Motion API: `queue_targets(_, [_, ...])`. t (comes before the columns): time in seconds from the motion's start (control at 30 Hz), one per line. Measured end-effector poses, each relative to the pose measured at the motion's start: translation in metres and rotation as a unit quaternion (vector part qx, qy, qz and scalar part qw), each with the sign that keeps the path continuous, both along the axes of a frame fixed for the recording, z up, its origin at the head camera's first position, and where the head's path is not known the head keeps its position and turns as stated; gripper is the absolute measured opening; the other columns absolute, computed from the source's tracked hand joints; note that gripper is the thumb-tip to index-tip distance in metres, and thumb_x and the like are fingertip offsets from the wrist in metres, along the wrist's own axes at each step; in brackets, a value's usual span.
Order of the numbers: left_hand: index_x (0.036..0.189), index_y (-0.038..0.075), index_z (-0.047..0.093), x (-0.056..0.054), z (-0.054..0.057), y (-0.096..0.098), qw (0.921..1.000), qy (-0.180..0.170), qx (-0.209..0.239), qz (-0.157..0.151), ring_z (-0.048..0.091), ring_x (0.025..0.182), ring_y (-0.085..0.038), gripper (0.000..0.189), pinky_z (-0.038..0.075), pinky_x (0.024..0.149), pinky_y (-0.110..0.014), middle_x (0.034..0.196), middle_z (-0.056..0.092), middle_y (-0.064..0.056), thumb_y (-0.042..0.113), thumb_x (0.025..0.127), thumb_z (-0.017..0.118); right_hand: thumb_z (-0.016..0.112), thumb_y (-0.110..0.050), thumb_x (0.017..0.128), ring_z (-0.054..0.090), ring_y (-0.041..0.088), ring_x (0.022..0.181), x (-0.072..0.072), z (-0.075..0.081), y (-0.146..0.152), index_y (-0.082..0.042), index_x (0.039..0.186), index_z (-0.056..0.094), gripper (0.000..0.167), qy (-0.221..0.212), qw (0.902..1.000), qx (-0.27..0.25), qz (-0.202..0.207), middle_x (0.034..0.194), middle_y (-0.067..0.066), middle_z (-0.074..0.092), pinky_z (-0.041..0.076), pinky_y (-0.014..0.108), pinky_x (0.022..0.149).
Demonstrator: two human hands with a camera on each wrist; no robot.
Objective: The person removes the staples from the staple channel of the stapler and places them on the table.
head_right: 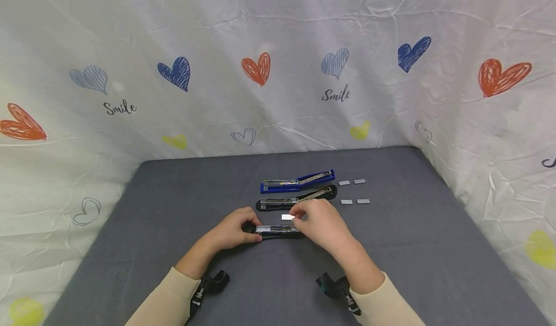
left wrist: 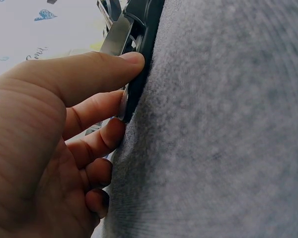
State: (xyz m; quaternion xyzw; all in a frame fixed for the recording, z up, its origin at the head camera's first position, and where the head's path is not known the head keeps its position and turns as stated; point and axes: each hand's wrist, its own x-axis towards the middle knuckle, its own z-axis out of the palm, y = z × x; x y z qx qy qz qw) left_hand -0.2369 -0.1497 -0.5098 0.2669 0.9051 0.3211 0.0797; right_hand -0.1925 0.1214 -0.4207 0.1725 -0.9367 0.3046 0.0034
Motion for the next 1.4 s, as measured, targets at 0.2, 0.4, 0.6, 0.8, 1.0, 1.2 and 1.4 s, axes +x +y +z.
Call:
queue_targets(0.2, [0.097, 0.02, 0.075, 0.001, 0.001, 0.0, 1.0, -0.002, 0.001, -0.001, 0.056, 0.103, -0.018, 0.021, 0.046, 0.096, -0.044, 0.104, 0.063, 0.007, 0.025, 0.082, 0.088, 0.072, -0.008, 0.091, 0.058, 0.008, 0.071, 0.003, 0.014, 0.015, -0.012, 0.101, 0.08, 0.013, -0.013, 0.9999, -0.006, 0.004, 0.091, -0.005, 0.072, 0.047, 0.031, 0.06])
queue_targets(0.4, [0.097, 0.02, 0.075, 0.001, 0.0, 0.0, 1.0, 0.001, 0.002, -0.001, 0.057, 0.103, -0.018, 0.022, 0.046, 0.096, -0.044, 0.104, 0.063, 0.007, 0.026, 0.081, 0.089, 0.07, -0.008, 0.091, 0.053, 0.011, 0.067, 0.004, 0.025, 0.03, -0.011, 0.103, 0.079, 0.015, -0.014, 0.9999, -0.006, -0.004, 0.085, -0.007, 0.069, 0.044, 0.031, 0.058])
queue_targets(0.6, [0.097, 0.019, 0.075, 0.001, -0.001, 0.0, 1.0, 0.0, 0.004, -0.002, 0.056, 0.102, -0.017, 0.022, 0.046, 0.095, -0.044, 0.104, 0.063, 0.008, 0.026, 0.081, 0.089, 0.069, -0.008, 0.091, 0.053, 0.012, 0.066, 0.003, 0.031, 0.047, -0.012, 0.103, 0.079, 0.015, -0.016, 0.9998, 0.006, -0.007, 0.081, -0.007, 0.067, 0.043, 0.031, 0.059])
queue_targets(0.8, [0.097, 0.02, 0.075, 0.001, 0.0, 0.0, 1.0, -0.002, 0.003, -0.002, 0.057, 0.103, -0.017, 0.022, 0.046, 0.096, -0.044, 0.104, 0.063, 0.008, 0.026, 0.081, 0.089, 0.07, -0.01, 0.092, 0.055, 0.013, 0.07, 0.004, 0.038, 0.061, -0.012, 0.102, 0.078, 0.014, -0.027, 0.9996, 0.008, -0.003, 0.084, -0.007, 0.068, 0.045, 0.032, 0.061])
queue_targets(1.0, [0.097, 0.019, 0.075, 0.001, 0.001, 0.0, 1.0, 0.0, 0.004, -0.002, 0.057, 0.103, -0.018, 0.022, 0.046, 0.096, -0.044, 0.104, 0.064, 0.007, 0.025, 0.081, 0.089, 0.071, -0.012, 0.094, 0.055, 0.015, 0.067, 0.003, 0.041, 0.077, -0.014, 0.102, 0.078, 0.011, -0.043, 0.9991, 0.003, 0.001, 0.081, -0.007, 0.066, 0.044, 0.032, 0.06])
queue_targets(1.2, [0.098, 0.019, 0.075, 0.002, 0.003, 0.0, 1.0, -0.001, 0.003, -0.003, 0.057, 0.103, -0.018, 0.021, 0.046, 0.096, -0.044, 0.105, 0.064, 0.007, 0.025, 0.082, 0.088, 0.072, -0.013, 0.093, 0.054, 0.017, 0.073, 0.002, 0.043, 0.092, -0.014, 0.101, 0.078, 0.009, -0.05, 0.9987, 0.005, -0.009, 0.086, -0.005, 0.067, 0.043, 0.033, 0.062])
queue_targets(1.4, [0.099, 0.019, 0.075, 0.001, 0.003, 0.0, 1.0, 0.0, 0.0, -0.002, 0.057, 0.104, -0.019, 0.022, 0.046, 0.096, -0.045, 0.105, 0.063, 0.007, 0.026, 0.082, 0.088, 0.072, -0.014, 0.093, 0.058, 0.016, 0.081, -0.001, 0.041, 0.108, -0.011, 0.103, 0.078, 0.012, -0.063, 0.9978, 0.02, -0.009, 0.092, -0.004, 0.069, 0.047, 0.035, 0.07])
